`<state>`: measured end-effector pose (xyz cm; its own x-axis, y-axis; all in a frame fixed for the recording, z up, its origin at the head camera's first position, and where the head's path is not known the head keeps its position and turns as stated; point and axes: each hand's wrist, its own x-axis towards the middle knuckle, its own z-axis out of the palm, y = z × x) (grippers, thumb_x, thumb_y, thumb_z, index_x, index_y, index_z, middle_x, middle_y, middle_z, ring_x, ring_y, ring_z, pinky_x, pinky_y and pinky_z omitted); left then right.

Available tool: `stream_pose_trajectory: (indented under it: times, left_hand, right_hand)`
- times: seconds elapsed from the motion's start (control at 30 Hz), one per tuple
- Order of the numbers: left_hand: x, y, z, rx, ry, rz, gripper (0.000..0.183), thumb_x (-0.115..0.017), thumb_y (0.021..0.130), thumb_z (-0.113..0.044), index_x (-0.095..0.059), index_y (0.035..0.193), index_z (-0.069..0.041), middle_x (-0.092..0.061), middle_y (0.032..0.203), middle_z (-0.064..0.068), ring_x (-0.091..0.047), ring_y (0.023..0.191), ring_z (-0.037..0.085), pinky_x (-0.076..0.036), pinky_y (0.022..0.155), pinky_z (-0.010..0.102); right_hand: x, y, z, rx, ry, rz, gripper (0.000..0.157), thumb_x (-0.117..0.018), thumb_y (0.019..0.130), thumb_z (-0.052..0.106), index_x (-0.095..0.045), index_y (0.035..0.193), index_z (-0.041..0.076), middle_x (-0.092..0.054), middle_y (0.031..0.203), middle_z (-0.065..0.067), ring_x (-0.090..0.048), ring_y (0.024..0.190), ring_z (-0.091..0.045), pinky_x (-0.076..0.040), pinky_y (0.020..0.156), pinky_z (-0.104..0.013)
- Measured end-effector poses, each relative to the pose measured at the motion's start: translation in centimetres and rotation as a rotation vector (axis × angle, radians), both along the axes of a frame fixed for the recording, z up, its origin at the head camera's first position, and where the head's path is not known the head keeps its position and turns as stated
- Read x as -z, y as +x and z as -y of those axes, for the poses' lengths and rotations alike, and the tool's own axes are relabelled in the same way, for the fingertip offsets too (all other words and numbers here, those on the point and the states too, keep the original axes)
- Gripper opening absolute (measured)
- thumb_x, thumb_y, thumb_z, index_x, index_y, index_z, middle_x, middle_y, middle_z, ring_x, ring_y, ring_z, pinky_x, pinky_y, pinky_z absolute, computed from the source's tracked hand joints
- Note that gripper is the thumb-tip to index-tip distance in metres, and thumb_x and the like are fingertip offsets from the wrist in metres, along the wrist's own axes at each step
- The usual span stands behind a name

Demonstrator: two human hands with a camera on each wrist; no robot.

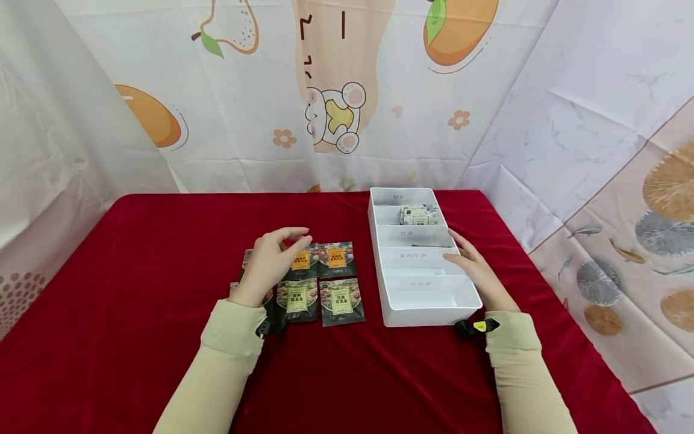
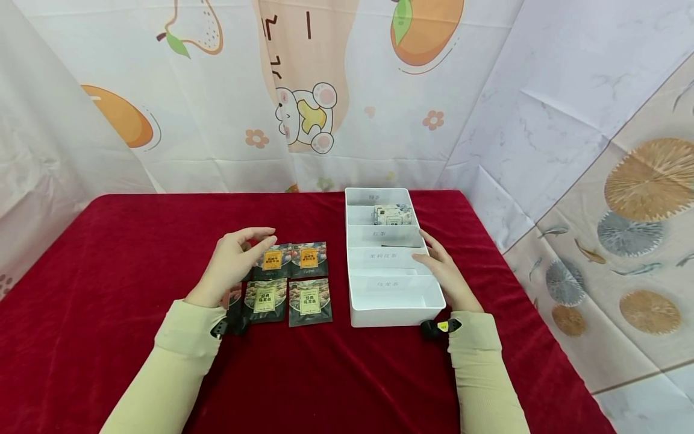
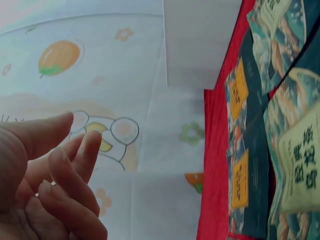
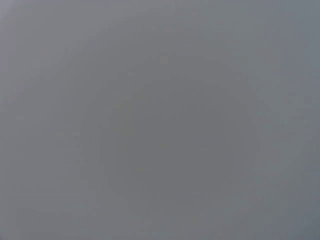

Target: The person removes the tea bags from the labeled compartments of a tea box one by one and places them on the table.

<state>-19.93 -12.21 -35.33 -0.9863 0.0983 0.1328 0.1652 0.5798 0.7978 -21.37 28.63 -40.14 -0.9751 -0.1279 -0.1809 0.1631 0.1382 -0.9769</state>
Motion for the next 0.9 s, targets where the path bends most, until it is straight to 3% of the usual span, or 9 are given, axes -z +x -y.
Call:
stream_pose_trajectory:
  times: [0.17, 0.43, 0.7, 0.8, 0.9]
  left_hand:
    - [0.1, 0.3, -1.0, 0.030, -0.001, 0.001, 0.037, -0.061, 0.099, -0.037, -0.065, 0.131, -0.020, -0.070, 0.114, 0.002, -0.047, 0.062, 0.020, -0.038, 0.050, 0.029]
    - [0.5, 0.8, -2.9, 0.100, 0.021, 0.022, 0.034, -0.063, 0.098, -0.032, -0.067, 0.129, -0.019, -0.070, 0.113, 0.002, -0.046, 0.058, 0.020, -0.039, 0.051, 0.031]
    - [1.0, 1.3, -4.3, 0.170, -0.014, 0.023, 0.035, -0.061, 0.099, -0.032, -0.066, 0.130, -0.017, -0.070, 0.118, 0.002, -0.055, 0.072, 0.015, -0.045, 0.063, 0.030]
    - [0.9, 1.4, -4.9, 0.175, -0.037, 0.012, 0.035, -0.061, 0.099, -0.034, -0.067, 0.129, -0.017, -0.070, 0.113, 0.004, -0.057, 0.073, 0.019, -0.046, 0.063, 0.032]
    - [0.6, 1.3, -5.6, 0.180, -0.055, 0.009, 0.034, -0.062, 0.098, -0.036, -0.067, 0.128, -0.019, -0.070, 0.118, 0.001, -0.063, 0.090, 0.022, -0.051, 0.074, 0.037]
  right_hand:
    - [0.0, 0.0, -0.2, 0.000, 0.008, -0.012, 0.069, -0.054, 0.102, 0.026, -0.016, 0.160, 0.029, -0.044, 0.139, -0.001, -0.062, 0.101, -0.004, -0.054, 0.085, -0.023]
    - [0.1, -0.1, 0.0, 0.002, 0.008, -0.001, 0.069, -0.054, 0.103, 0.027, -0.016, 0.160, 0.030, -0.042, 0.141, -0.003, -0.062, 0.101, -0.004, -0.054, 0.084, -0.023]
    - [0.2, -0.1, 0.2, 0.001, -0.011, 0.005, 0.069, -0.054, 0.103, 0.026, -0.016, 0.160, 0.030, -0.041, 0.143, -0.005, -0.062, 0.102, -0.005, -0.054, 0.085, -0.024]
    - [0.2, 0.0, 0.1, -0.001, -0.014, -0.003, 0.068, -0.054, 0.103, 0.025, -0.016, 0.160, 0.029, -0.041, 0.143, -0.005, -0.062, 0.102, -0.005, -0.054, 0.085, -0.024]
    - [0.1, 0.0, 0.0, -0.005, -0.017, -0.013, 0.068, -0.053, 0.103, 0.025, -0.017, 0.160, 0.028, -0.040, 0.145, -0.007, -0.062, 0.102, -0.006, -0.054, 0.085, -0.025]
